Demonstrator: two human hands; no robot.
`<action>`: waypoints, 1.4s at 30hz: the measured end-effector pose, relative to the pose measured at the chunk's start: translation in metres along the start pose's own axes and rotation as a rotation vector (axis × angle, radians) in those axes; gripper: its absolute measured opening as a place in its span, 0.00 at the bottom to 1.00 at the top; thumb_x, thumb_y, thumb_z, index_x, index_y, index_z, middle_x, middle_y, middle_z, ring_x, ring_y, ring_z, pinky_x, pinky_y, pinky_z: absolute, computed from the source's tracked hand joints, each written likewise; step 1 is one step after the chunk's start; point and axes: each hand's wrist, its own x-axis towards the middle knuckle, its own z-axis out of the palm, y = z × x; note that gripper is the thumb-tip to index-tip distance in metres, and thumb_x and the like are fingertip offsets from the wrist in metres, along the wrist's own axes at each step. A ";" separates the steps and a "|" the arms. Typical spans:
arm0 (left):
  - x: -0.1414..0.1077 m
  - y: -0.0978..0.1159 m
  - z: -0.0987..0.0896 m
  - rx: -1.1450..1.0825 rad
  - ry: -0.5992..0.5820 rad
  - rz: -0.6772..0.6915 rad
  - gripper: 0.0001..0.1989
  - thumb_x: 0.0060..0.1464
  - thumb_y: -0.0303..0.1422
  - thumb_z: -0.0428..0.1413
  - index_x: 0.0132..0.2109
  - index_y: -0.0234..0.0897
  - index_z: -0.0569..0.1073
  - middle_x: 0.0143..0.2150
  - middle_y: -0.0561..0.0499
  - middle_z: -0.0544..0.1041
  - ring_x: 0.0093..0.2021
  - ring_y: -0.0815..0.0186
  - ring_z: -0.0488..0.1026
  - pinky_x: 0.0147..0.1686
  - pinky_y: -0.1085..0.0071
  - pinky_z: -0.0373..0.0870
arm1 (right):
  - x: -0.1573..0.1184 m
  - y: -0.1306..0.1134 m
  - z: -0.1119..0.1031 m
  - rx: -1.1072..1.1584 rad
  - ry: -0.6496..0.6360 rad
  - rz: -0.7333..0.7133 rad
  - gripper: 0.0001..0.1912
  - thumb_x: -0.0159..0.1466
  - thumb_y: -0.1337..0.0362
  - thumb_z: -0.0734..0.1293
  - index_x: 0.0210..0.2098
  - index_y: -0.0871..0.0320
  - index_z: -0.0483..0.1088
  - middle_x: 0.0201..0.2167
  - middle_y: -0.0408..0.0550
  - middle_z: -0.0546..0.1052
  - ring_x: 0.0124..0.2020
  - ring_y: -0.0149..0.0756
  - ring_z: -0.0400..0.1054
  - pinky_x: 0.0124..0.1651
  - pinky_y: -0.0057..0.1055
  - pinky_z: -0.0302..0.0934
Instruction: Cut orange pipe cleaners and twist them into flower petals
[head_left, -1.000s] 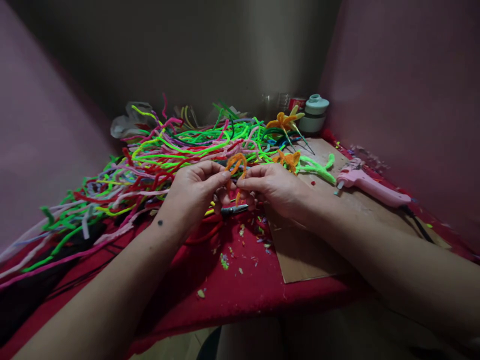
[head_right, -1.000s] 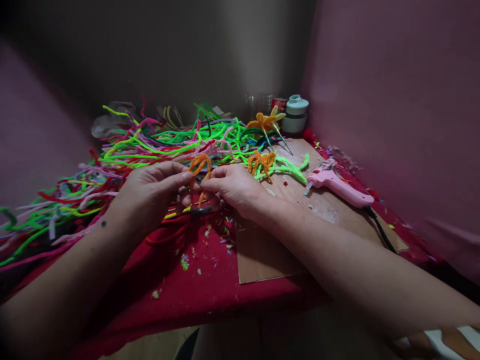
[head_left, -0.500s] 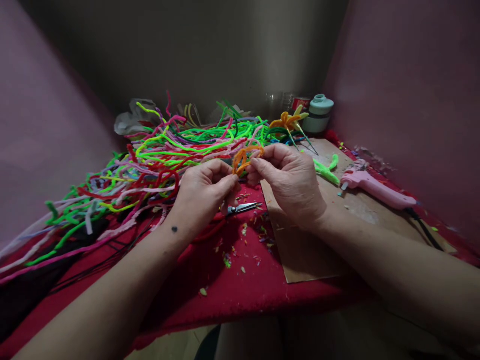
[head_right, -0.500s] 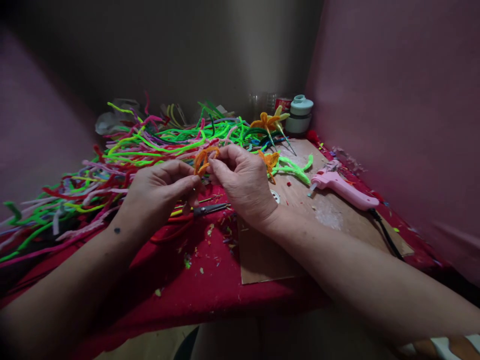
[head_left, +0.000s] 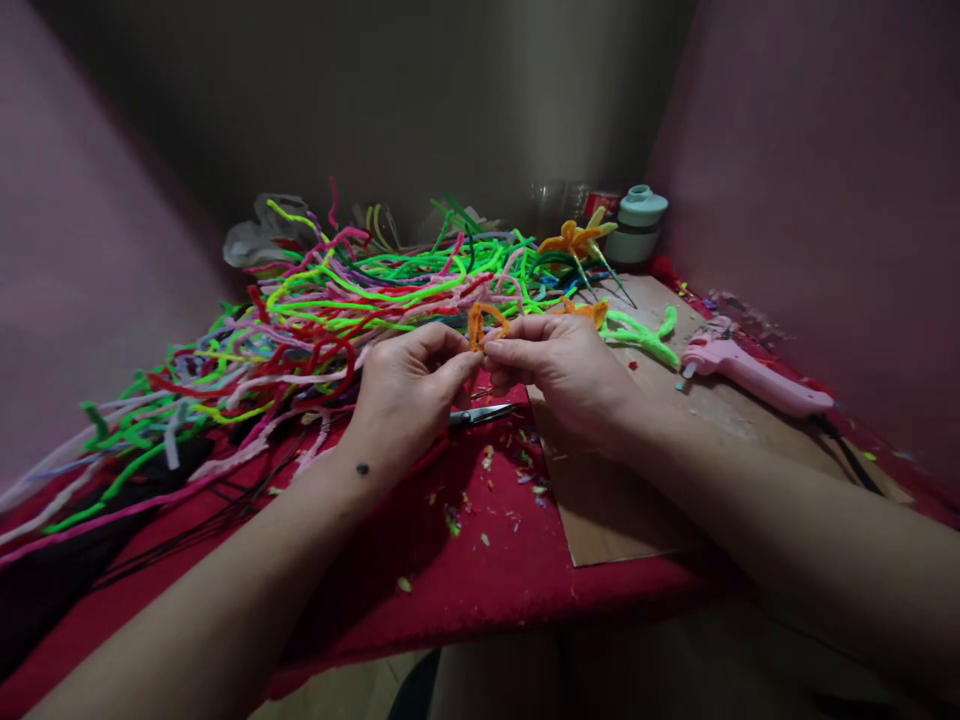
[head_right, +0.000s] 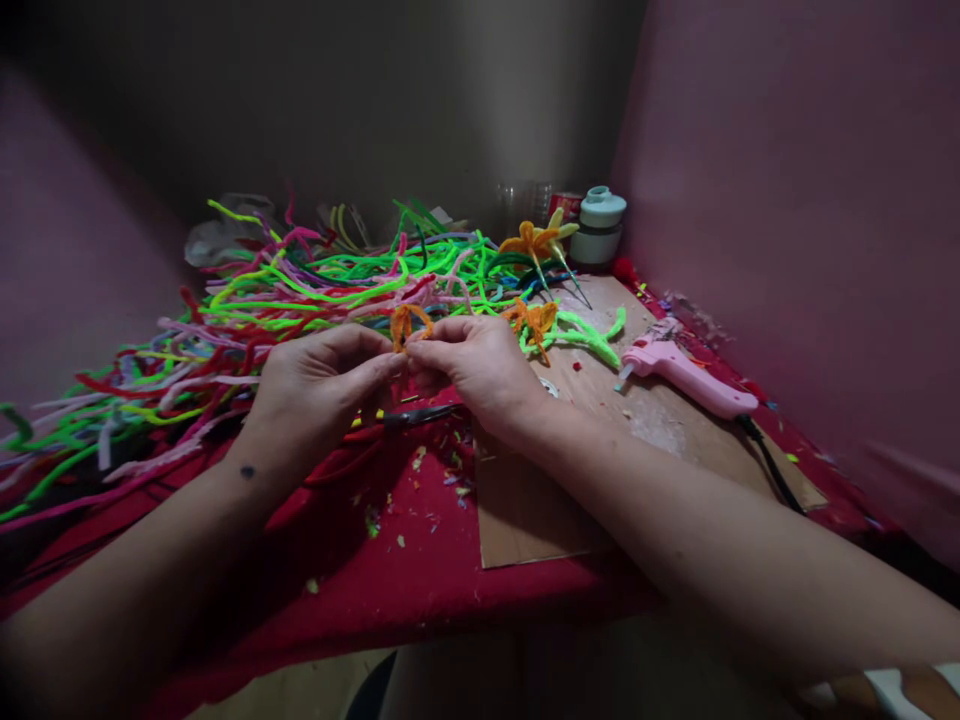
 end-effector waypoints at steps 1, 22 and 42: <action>0.001 -0.002 0.000 0.038 0.017 0.047 0.04 0.48 0.29 0.57 0.27 0.34 0.73 0.20 0.56 0.69 0.20 0.73 0.64 0.20 0.77 0.60 | 0.001 0.001 -0.001 0.058 -0.004 0.050 0.07 0.53 0.67 0.70 0.21 0.62 0.70 0.19 0.44 0.72 0.20 0.27 0.65 0.27 0.27 0.62; 0.000 0.001 0.000 -0.190 -0.099 0.024 0.03 0.47 0.29 0.58 0.30 0.34 0.71 0.23 0.54 0.73 0.21 0.72 0.68 0.22 0.76 0.66 | 0.006 0.005 -0.004 0.193 -0.008 -0.007 0.06 0.51 0.67 0.72 0.28 0.61 0.72 0.24 0.43 0.74 0.23 0.27 0.66 0.30 0.28 0.63; 0.010 -0.001 -0.012 -0.047 -0.322 -0.053 0.06 0.46 0.33 0.61 0.32 0.35 0.78 0.18 0.58 0.67 0.15 0.78 0.57 0.14 0.81 0.52 | 0.012 0.010 -0.004 0.314 -0.082 0.126 0.07 0.46 0.73 0.70 0.27 0.63 0.74 0.24 0.46 0.76 0.23 0.30 0.68 0.29 0.29 0.63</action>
